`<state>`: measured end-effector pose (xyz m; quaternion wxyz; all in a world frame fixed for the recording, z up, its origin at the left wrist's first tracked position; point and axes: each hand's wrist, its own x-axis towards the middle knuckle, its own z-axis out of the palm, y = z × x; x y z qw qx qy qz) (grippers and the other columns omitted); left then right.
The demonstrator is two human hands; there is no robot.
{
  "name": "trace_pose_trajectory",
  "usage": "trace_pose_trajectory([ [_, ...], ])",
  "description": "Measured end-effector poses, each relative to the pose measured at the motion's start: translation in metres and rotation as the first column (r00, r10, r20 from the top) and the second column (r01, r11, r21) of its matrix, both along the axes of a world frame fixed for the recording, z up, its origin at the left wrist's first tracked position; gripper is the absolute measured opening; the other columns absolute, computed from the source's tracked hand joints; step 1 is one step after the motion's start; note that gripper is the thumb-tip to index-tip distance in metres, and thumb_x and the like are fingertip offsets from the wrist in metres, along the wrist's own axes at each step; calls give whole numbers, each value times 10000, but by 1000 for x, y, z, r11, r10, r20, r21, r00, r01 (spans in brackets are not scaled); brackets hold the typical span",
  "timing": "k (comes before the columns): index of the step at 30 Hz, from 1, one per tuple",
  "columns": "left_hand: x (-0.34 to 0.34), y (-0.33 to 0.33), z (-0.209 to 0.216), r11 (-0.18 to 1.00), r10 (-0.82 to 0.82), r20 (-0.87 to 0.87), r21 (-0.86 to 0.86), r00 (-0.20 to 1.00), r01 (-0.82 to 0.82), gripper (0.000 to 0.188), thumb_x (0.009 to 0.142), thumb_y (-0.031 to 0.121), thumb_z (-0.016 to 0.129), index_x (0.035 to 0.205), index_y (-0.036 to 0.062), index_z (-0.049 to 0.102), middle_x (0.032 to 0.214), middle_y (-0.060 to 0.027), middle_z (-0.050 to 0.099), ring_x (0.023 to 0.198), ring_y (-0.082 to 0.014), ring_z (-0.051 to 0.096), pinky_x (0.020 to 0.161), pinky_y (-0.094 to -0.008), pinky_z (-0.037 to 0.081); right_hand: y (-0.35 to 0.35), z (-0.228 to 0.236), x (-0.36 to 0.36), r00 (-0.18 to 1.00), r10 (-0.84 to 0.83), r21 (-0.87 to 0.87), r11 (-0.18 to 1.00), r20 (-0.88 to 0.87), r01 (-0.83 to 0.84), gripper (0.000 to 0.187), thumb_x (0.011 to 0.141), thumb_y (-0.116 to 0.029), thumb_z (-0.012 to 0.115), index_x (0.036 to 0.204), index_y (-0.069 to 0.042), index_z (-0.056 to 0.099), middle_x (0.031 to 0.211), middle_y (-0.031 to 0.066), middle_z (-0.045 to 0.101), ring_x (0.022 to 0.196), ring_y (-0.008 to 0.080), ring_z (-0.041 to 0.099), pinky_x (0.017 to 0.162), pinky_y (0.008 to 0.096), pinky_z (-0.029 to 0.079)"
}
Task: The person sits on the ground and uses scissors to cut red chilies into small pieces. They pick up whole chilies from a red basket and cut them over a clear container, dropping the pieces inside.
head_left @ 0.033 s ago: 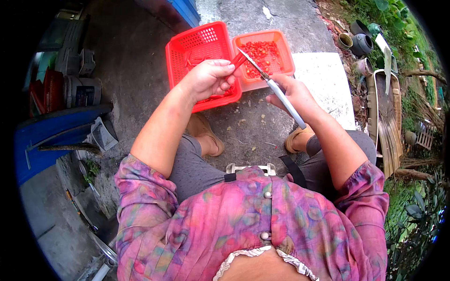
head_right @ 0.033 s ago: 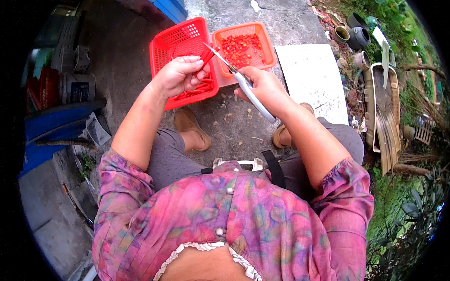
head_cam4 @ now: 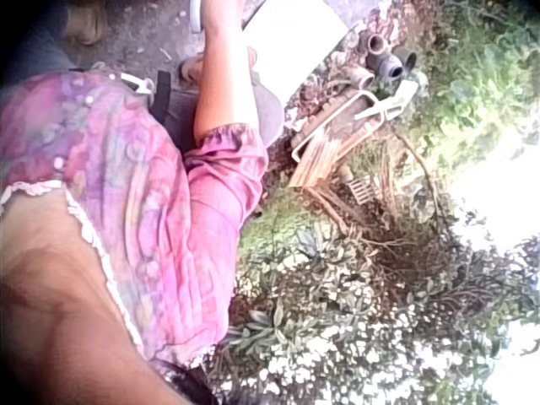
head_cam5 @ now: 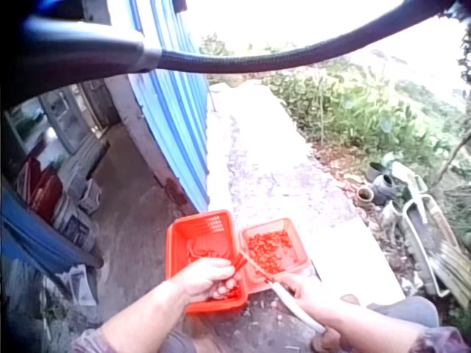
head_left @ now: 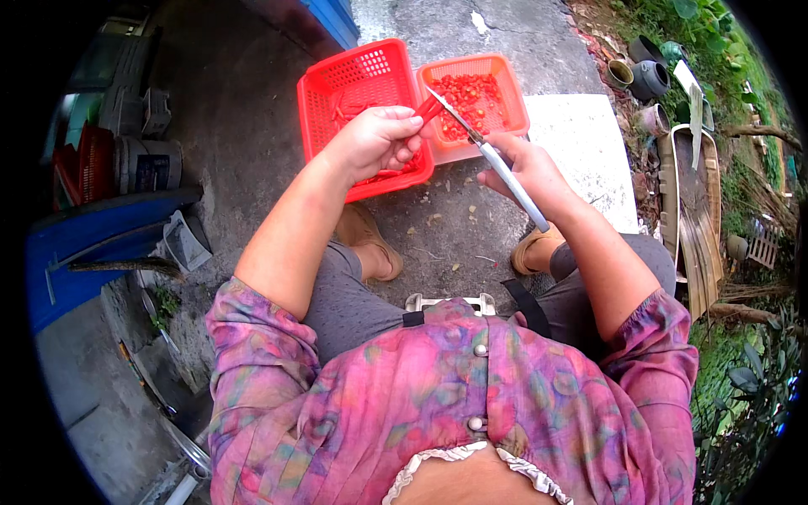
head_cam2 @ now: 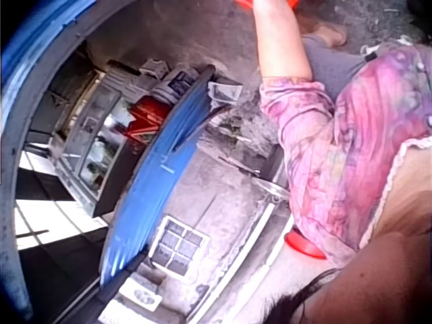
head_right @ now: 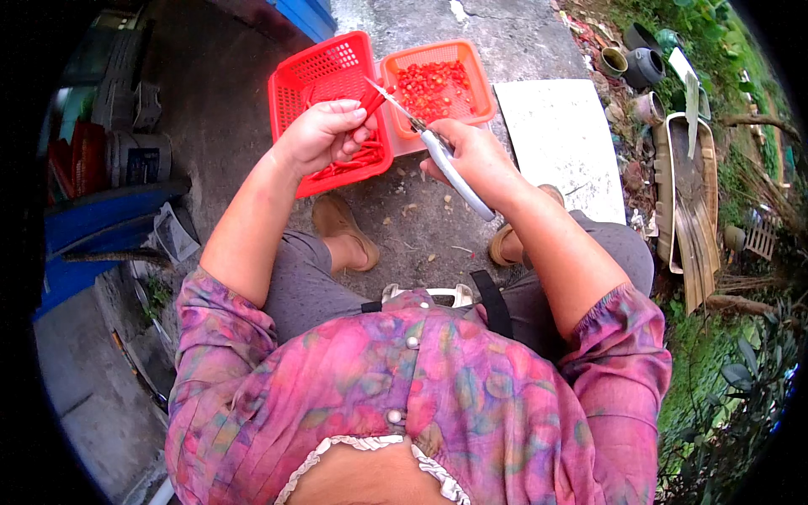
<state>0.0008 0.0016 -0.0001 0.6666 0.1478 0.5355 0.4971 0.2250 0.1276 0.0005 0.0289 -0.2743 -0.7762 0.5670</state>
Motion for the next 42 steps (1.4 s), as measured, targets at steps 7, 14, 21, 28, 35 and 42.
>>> trace_pose_trajectory([
  [7,8,9,2,996,9,-235,90,972,13,141,916,152,536,854,42,598,629,31,525,511,-37,463,439,-173,366,2,6,0,998,-50,19,999,38,49,436,703,-150,709,1094,-30,559,818,127,634,751,177,610,685,324,474],
  [14,12,8,4,997,25,-210,75,977,-9,182,928,182,523,845,36,594,597,49,451,500,-42,410,445,-185,343,2,3,3,999,-53,164,985,-4,53,441,709,-164,690,1108,-34,556,889,165,648,812,251,641,711,353,480],
  [21,13,18,7,996,8,-172,85,985,7,214,939,209,517,821,40,577,578,58,406,486,-33,354,428,-187,271,9,18,5,989,-119,129,986,86,108,503,740,-110,707,1202,-42,524,961,104,638,878,153,591,780,299,471],
  [28,27,40,14,983,-38,-375,151,926,101,241,926,233,549,783,42,582,528,65,394,441,-28,315,409,-186,237,19,18,13,981,-193,142,971,-15,193,442,706,-144,665,1125,-36,574,887,171,657,826,250,645,739,331,484],
  [35,39,64,20,982,-34,-459,150,888,115,245,923,248,554,783,49,587,524,70,384,442,-28,313,409,-193,228,30,20,22,969,-245,160,958,29,237,421,693,-134,674,1092,-23,596,748,110,648,639,161,617,600,293,485],
  [42,60,102,23,969,31,-364,239,931,61,237,939,236,519,828,41,593,555,74,376,470,-35,306,440,-201,250,62,27,39,870,-484,-144,871,-97,469,378,771,-141,646,1116,-43,527,760,-12,531,570,48,482,441,190,373],
])
